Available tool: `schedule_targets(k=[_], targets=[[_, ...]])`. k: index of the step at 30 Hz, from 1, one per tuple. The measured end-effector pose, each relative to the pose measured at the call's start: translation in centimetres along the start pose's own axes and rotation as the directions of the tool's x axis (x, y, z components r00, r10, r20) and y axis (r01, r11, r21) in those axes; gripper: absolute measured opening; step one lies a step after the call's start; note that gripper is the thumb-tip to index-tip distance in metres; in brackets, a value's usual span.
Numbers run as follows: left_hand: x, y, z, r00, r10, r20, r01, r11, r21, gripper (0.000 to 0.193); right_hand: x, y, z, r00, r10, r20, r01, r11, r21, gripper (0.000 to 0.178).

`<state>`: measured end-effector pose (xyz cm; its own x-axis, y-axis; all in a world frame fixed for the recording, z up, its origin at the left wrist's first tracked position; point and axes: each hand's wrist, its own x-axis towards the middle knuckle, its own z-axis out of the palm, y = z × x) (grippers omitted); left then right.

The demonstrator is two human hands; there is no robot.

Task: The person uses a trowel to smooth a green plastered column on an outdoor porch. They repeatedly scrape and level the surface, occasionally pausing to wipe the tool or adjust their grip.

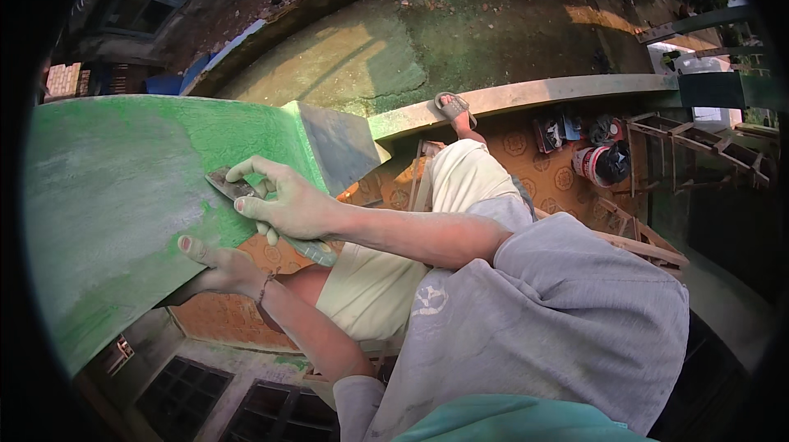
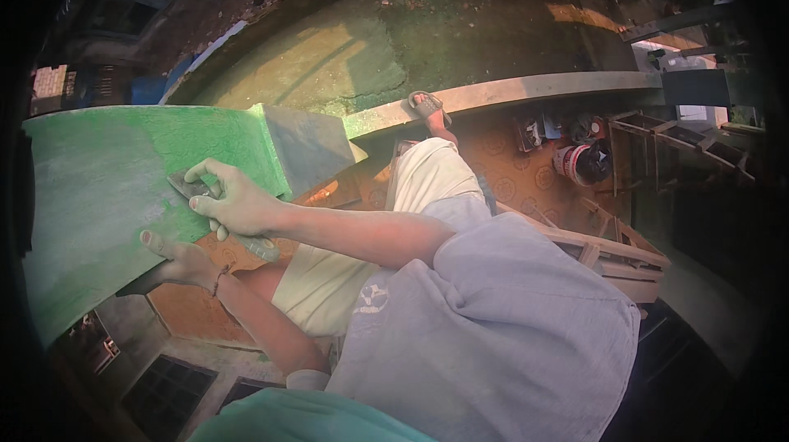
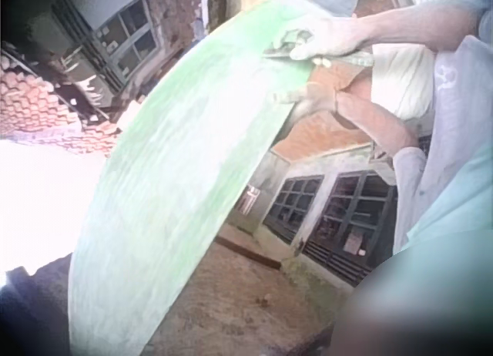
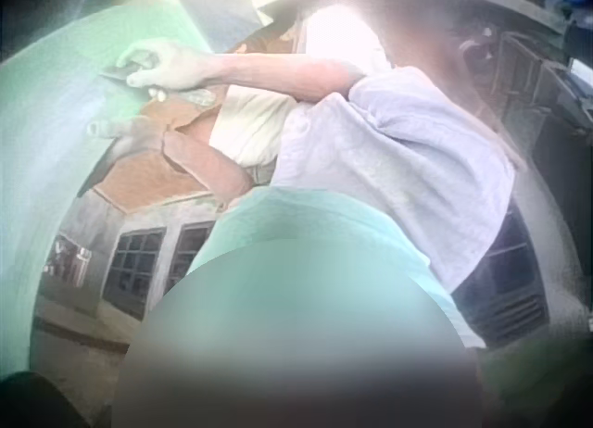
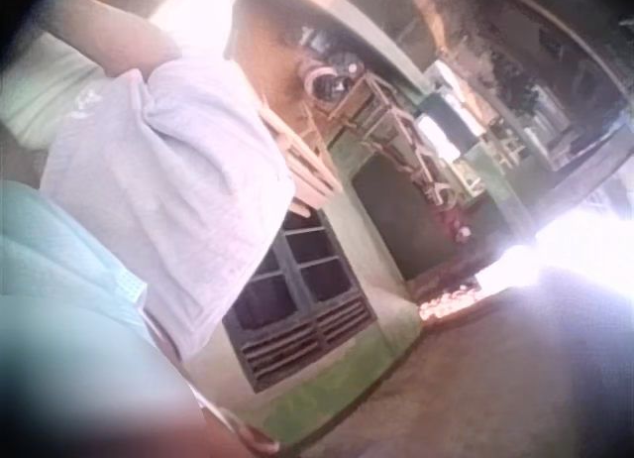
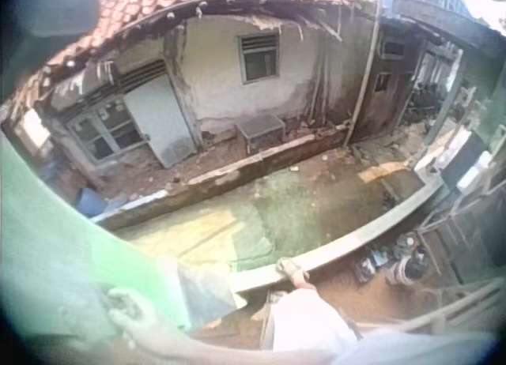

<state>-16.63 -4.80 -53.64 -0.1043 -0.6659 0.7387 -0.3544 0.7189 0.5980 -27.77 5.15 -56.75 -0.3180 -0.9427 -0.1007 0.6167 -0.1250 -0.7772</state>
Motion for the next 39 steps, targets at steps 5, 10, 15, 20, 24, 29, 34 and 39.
schedule_targets(k=[5, 10, 15, 20, 24, 29, 34, 39], targets=[[-3.0, 2.1, -1.0, 0.98, 0.153, 0.127, -0.179, 0.958, 0.224, 0.101, -0.7, 0.8, -0.5, 0.989, 0.069, 0.127, -0.098, 0.966, 0.238, 0.059], [-6.1, 3.4, -3.2, 0.865, 0.342, 0.366, -0.428, 0.884, 0.186, 0.088, -1.7, 1.1, -1.8, 0.946, 0.048, 0.321, -0.061, 0.998, 0.03, 0.052], [-4.3, 5.1, -5.2, 0.54, 0.08, 0.838, -0.461, 0.861, 0.214, 0.073, -2.3, 2.0, -1.4, 0.987, 0.012, 0.158, -0.002, 0.998, -0.059, 0.038], [-4.8, 6.0, -5.8, 0.465, -0.049, 0.884, -0.313, 0.925, 0.215, 0.067, -4.4, 0.2, -0.6, 0.965, 0.261, -0.011, -0.261, 0.962, -0.084, 0.039], [-4.8, 4.9, -5.6, 0.503, -0.009, 0.864, -0.234, 0.961, 0.146, 0.057, -3.8, 1.6, -2.1, 0.965, 0.101, 0.241, -0.118, 0.991, 0.06, 0.036], [-5.6, 4.9, -5.8, 0.563, 0.106, 0.82, -0.251, 0.967, 0.048, 0.047, -4.9, 0.8, -3.6, 0.937, 0.123, 0.328, -0.107, 0.992, -0.067, 0.046], [-4.8, 6.4, -6.2, 0.555, 0.123, 0.823, -0.122, 0.99, -0.066, 0.038, -5.2, 0.5, -6.1, 0.878, 0.205, 0.432, -0.231, 0.973, 0.008, 0.059], [-4.9, 6.5, -5.1, 0.601, 0.201, 0.773, -0.182, 0.977, -0.111, 0.03, -5.9, 0.8, -5.2, 0.942, -0.058, 0.331, 0.233, 0.822, -0.52, 0.053]])
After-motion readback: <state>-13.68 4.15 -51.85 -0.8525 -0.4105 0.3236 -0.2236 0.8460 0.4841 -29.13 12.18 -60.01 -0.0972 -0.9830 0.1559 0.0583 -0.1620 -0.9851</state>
